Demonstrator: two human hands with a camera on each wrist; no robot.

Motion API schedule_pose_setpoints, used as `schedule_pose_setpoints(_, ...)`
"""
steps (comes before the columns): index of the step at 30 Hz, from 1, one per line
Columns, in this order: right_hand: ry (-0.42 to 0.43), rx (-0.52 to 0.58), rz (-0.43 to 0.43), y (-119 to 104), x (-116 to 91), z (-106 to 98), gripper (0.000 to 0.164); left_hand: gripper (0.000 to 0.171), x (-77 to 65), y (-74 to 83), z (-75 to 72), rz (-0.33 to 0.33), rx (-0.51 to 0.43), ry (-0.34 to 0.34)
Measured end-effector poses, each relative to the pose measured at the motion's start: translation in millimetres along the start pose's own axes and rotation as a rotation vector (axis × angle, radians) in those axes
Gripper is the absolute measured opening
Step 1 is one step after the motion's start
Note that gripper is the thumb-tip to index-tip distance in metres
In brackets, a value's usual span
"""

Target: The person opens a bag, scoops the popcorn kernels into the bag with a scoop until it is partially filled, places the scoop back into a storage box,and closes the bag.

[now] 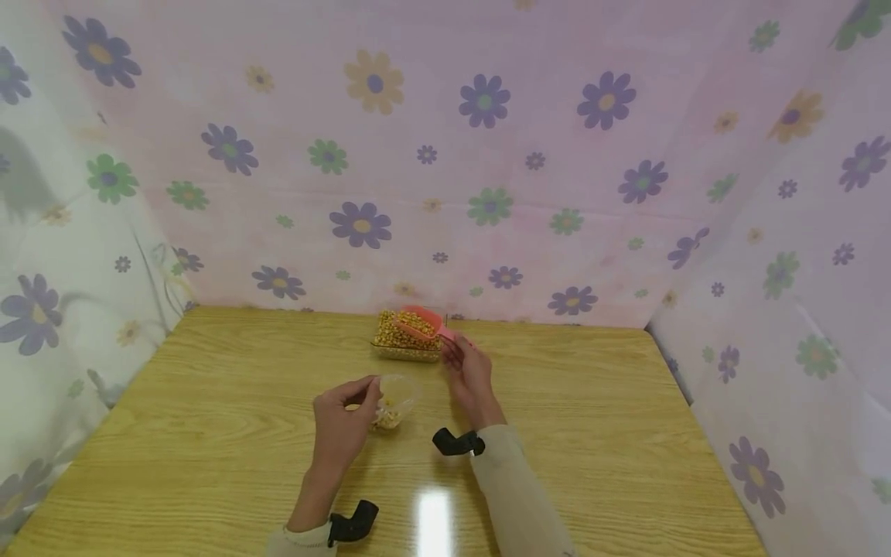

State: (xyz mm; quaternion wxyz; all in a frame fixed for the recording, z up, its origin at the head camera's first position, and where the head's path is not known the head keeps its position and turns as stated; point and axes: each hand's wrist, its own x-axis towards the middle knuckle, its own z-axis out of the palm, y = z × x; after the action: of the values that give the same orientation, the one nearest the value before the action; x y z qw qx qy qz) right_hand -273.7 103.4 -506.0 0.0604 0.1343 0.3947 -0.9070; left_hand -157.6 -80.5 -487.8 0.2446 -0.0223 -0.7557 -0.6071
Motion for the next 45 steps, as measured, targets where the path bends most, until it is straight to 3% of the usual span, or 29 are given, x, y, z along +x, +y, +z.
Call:
schedule_pose_setpoints(10,-0.077,0.094,0.035,-4.6,-17.4,2.9,0.022,0.012,3.1,0.3,4.3,-0.027,0.015,0.009)
schedule_pose_setpoints(25,-0.092,0.045,0.024,4.6,-47.2,-2.9,0.025,0.012,1.6,-1.3,1.8,-0.008,0.037,0.037)
schedule_pose_setpoints(37,-0.106,0.016,0.017,8.9,-81.9,-7.3,0.03,0.012,5.8,0.8,3.0,-0.076,0.042,0.052)
schedule_pose_setpoints(45,-0.085,-0.031,-0.044,6.9,-96.8,-10.2,0.032,0.014,5.4,4.2,3.8,-0.128,0.02,0.034)
